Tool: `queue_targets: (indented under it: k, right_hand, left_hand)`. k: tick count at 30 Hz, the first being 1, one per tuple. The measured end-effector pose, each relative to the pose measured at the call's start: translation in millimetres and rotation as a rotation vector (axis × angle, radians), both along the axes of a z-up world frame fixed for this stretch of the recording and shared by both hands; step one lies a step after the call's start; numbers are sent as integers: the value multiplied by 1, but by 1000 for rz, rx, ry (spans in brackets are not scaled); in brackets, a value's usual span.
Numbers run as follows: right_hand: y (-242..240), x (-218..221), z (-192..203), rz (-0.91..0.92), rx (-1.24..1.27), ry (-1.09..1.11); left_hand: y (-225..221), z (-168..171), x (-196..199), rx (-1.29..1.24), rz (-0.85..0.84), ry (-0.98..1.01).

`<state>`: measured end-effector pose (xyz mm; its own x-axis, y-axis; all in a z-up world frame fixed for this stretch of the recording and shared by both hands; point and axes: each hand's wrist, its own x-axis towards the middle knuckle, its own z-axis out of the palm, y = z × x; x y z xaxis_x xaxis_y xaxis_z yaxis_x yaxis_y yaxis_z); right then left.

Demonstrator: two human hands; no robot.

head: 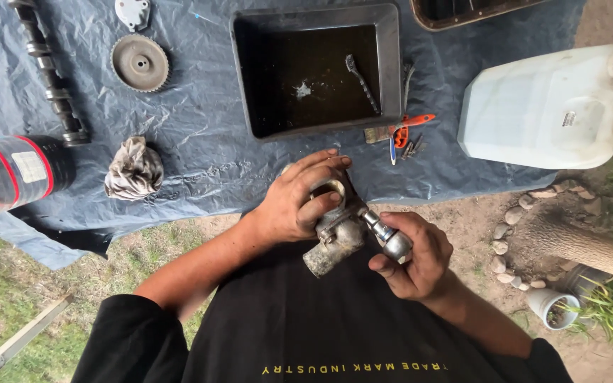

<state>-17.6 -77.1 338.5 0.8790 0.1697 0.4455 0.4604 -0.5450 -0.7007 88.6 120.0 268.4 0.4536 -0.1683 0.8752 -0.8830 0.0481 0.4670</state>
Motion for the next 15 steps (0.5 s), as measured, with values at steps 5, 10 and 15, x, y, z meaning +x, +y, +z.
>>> queue_targets:
  k: [5, 10, 15]
  right_hand:
    - [15, 1, 7, -54, 109, 122]
    - [23, 4, 5, -74, 233, 182]
    - [20, 25, 12, 0, -20, 21]
  left_hand:
    - [4, -3, 5, 35, 46, -54]
    - [5, -1, 6, 32, 77, -55]
    - [10, 16, 1, 98, 105, 75]
